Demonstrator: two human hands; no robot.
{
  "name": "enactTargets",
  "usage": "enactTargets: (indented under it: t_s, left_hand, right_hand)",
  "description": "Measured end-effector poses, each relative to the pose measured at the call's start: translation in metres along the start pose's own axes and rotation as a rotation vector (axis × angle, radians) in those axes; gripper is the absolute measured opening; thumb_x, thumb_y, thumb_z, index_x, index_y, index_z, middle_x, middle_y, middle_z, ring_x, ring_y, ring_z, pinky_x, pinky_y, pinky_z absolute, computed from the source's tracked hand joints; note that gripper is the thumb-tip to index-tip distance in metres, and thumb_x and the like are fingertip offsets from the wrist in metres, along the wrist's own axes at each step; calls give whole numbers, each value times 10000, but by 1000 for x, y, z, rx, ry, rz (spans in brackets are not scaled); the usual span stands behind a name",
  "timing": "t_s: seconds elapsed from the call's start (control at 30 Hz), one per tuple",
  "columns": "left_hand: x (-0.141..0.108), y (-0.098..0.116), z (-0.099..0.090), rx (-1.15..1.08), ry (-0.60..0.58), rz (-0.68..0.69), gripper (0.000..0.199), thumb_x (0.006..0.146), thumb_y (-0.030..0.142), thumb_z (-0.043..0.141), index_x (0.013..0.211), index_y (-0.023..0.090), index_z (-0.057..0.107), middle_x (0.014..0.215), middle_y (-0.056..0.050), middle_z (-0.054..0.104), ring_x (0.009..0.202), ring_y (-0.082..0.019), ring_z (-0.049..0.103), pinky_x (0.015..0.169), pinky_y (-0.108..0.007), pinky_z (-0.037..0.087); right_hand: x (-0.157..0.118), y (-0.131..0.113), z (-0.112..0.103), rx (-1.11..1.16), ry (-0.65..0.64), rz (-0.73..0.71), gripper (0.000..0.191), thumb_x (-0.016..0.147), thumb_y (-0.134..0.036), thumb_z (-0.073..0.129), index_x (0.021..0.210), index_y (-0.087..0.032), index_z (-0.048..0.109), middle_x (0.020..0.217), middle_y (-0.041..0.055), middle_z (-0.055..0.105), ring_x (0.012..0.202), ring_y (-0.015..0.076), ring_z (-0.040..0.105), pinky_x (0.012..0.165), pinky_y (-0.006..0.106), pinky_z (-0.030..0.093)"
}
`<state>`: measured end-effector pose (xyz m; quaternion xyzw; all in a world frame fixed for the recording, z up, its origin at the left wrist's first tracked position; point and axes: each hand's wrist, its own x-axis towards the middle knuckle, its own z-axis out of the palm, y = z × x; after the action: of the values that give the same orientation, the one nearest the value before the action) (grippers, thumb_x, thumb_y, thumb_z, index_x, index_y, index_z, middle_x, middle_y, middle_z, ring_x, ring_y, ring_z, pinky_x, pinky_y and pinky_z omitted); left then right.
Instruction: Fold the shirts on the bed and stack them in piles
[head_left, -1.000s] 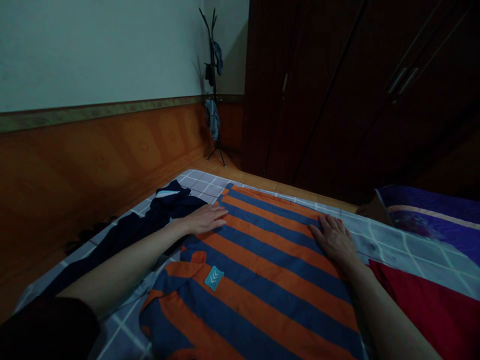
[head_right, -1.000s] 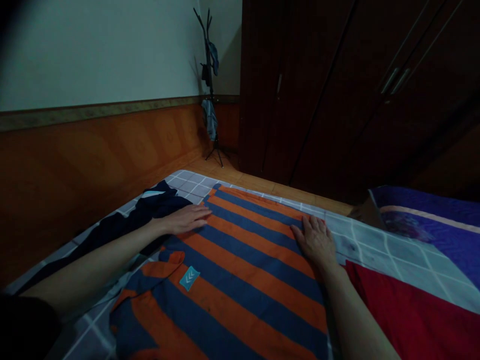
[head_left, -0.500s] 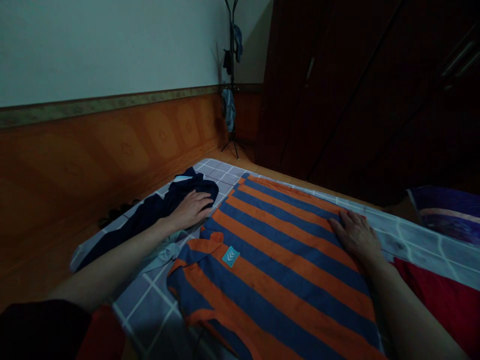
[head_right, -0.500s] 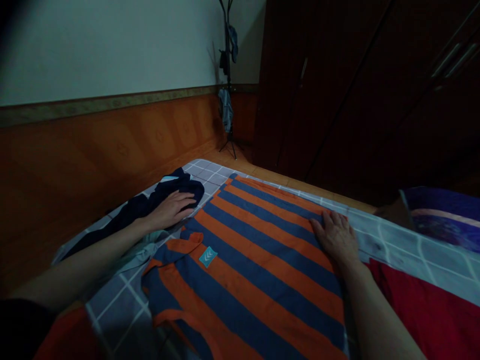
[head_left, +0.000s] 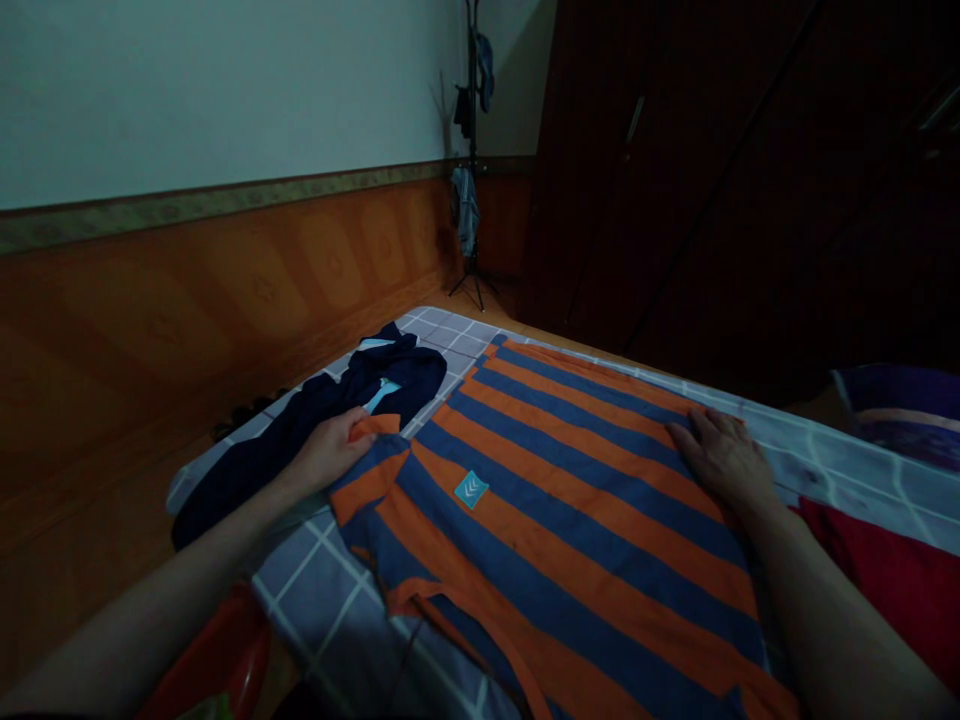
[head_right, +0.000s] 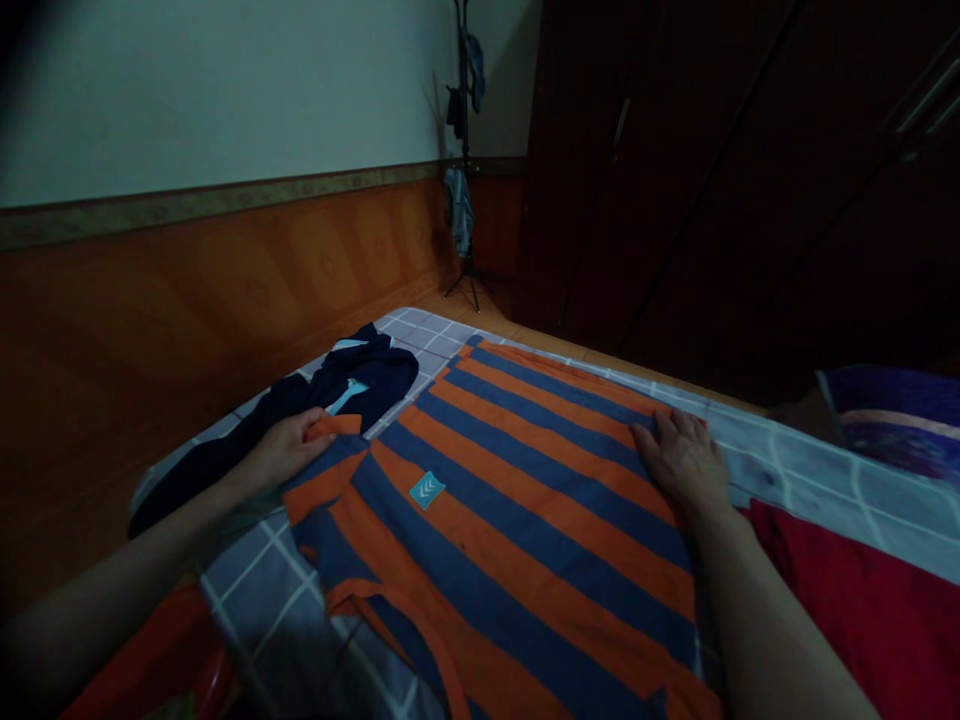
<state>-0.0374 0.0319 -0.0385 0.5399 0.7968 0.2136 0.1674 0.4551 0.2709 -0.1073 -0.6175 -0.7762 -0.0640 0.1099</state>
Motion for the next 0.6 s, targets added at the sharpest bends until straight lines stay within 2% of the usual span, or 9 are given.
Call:
enactTargets:
  t_s: [0.07,0.13,0.23,0.3,0.37,0.47,0.5,0.6]
  left_hand:
    - [-6,-9,-9,310,34,18,251,852,353,457,999,198,588,905,-46,639,777,-226,622,677,-308,447]
    - [-19,-11,-14,524,82,115,285,888,336,416,1066,190,584,980,-82,622,818,-243,622,723,-353,454]
    - [-53,-1,-10,470,178,443,243,916,310,427,1029,177,596,1013,-92,608,948,-246,581,841,-390,433]
    - [-78,11,0,311,100,684,170,925,264,451,942,193,604,947,-58,618,920,-199,572,824,-334,439]
    - [-99,22,11,182,-48,844,136,917,218,481,852,198,598,841,-27,611,801,-155,565,728,-271,447]
    - [-113,26,22,156,-179,901,71,863,179,551,909,196,601,881,-33,611,819,-166,565,719,-273,458]
    - [-113,24,23,170,-200,901,154,847,173,565,995,199,599,949,-45,617,882,-181,571,763,-290,467]
    - [-106,12,26,207,-229,938,417,835,175,569,1246,217,512,1154,-75,592,1058,-215,550,898,-343,456]
  right_hand:
    - [-1,0,1,-5,6,9,554,924,-535,228,1259,-164,466,1331,173,447,1216,353,397,928,494,369]
    - [-2,0,2,-10,6,7,547,927,-526,238,1259,-161,473,1332,176,451,1225,355,388,937,500,369]
    - [-4,-3,-1,-23,-2,0,522,933,-497,258,1240,-151,501,1300,186,480,1200,367,413,924,507,382]
    - [-4,-8,-14,-30,19,-16,520,925,-492,302,1224,-126,521,1298,215,472,1191,384,423,918,514,384]
    - [-4,-19,-39,-2,92,-67,540,908,-495,360,1222,-89,530,1324,254,436,1214,397,407,938,517,373]
    - [-17,-54,-98,175,222,-186,543,879,-506,435,1211,-93,553,1284,243,487,1188,372,456,949,493,393]
    - [-28,-71,-120,268,242,-218,504,868,-505,464,1182,-127,576,1212,206,551,1122,343,518,919,470,431]
    - [-88,-124,-168,484,120,-426,350,864,-444,522,1132,-230,589,1114,97,625,978,254,611,813,387,510]
